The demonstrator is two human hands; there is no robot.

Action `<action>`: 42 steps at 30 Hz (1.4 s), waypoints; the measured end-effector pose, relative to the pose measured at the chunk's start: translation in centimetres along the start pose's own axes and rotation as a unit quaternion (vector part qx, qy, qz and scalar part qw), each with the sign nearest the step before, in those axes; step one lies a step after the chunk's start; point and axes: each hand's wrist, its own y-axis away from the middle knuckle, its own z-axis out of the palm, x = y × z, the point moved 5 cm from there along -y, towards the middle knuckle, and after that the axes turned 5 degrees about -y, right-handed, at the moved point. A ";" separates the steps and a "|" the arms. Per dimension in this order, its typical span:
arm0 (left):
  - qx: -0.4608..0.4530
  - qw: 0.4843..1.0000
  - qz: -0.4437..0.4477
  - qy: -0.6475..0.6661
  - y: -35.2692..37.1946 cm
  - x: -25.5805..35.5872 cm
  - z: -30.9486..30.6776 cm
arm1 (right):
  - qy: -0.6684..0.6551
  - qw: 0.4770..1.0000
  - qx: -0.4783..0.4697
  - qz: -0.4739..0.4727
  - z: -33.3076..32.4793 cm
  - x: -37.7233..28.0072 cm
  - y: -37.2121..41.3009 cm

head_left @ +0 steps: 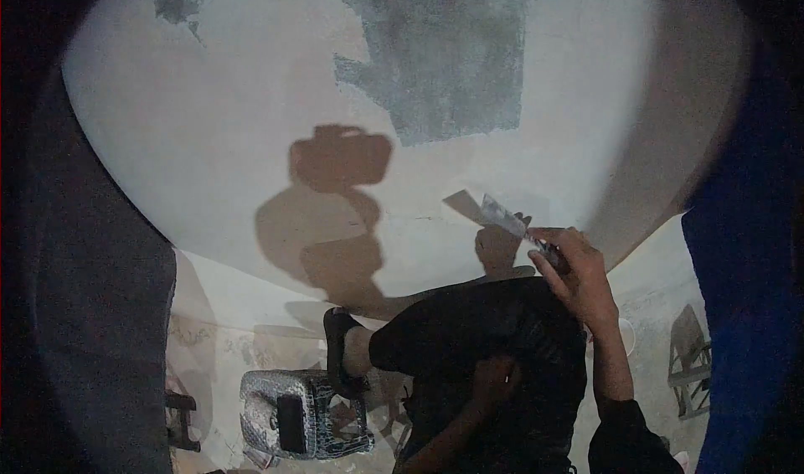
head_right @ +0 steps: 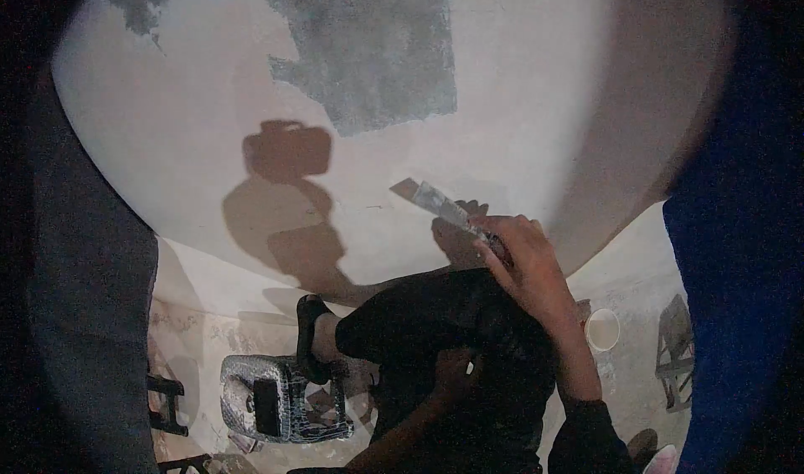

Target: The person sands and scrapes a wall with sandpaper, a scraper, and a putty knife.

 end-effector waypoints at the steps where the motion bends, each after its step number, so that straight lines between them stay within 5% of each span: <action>1: -0.004 1.000 -0.009 0.002 0.0 -0.1 0.0 | 0.000 1.000 0.003 0.003 0.0 0.3 -0.2; 3: -0.024 1.000 -0.011 -0.016 0.0 -0.3 0.3 | 0.074 0.990 0.059 -0.103 -0.2 -0.2 -0.7; 7: -0.039 0.999 -0.031 -0.017 0.2 -0.6 0.6 | 0.087 0.990 0.051 -0.096 0.0 -0.7 -1.9; 11: -0.025 0.999 -0.023 -0.005 -0.6 0.1 -0.5 | 0.007 0.998 0.055 -0.034 0.4 -1.4 -2.6; 13: -0.125 0.991 -0.045 -0.002 -0.1 -0.9 0.9 | -0.025 0.997 0.067 -0.014 1.0 -1.7 -2.8; 15: -0.073 0.997 -0.027 -0.001 -0.2 -0.3 0.4 | -0.119 0.989 0.071 0.055 2.1 -1.6 -2.8; 17: -0.023 1.000 -0.009 -0.001 -0.1 -0.2 0.1 | -0.129 0.988 0.080 0.034 3.3 -1.6 -3.0; 23: -0.112 0.992 -0.059 -0.026 0.1 -1.0 1.2 | -0.195 0.976 0.082 0.053 5.5 -2.2 -4.1; 26: -0.015 0.998 -0.043 0.054 0.6 -1.3 1.3 | -0.243 0.963 0.091 0.076 6.2 -2.4 -4.3; 32: -0.161 0.983 -0.083 0.024 -0.4 -0.6 0.4 | -0.343 0.929 0.100 0.095 8.8 -1.9 -4.5; 34: -0.080 0.995 -0.030 0.044 -0.5 -0.5 0.0 | -0.367 0.920 0.096 0.096 9.1 -1.9 -4.4; 37: -0.152 0.984 -0.086 0.028 -0.5 -0.6 0.3 | -0.355 0.927 0.055 0.106 10.0 -2.1 -3.6; 42: -0.122 0.987 -0.099 0.027 0.3 -1.6 1.3 | -0.293 0.943 -0.127 0.097 16.5 0.8 1.0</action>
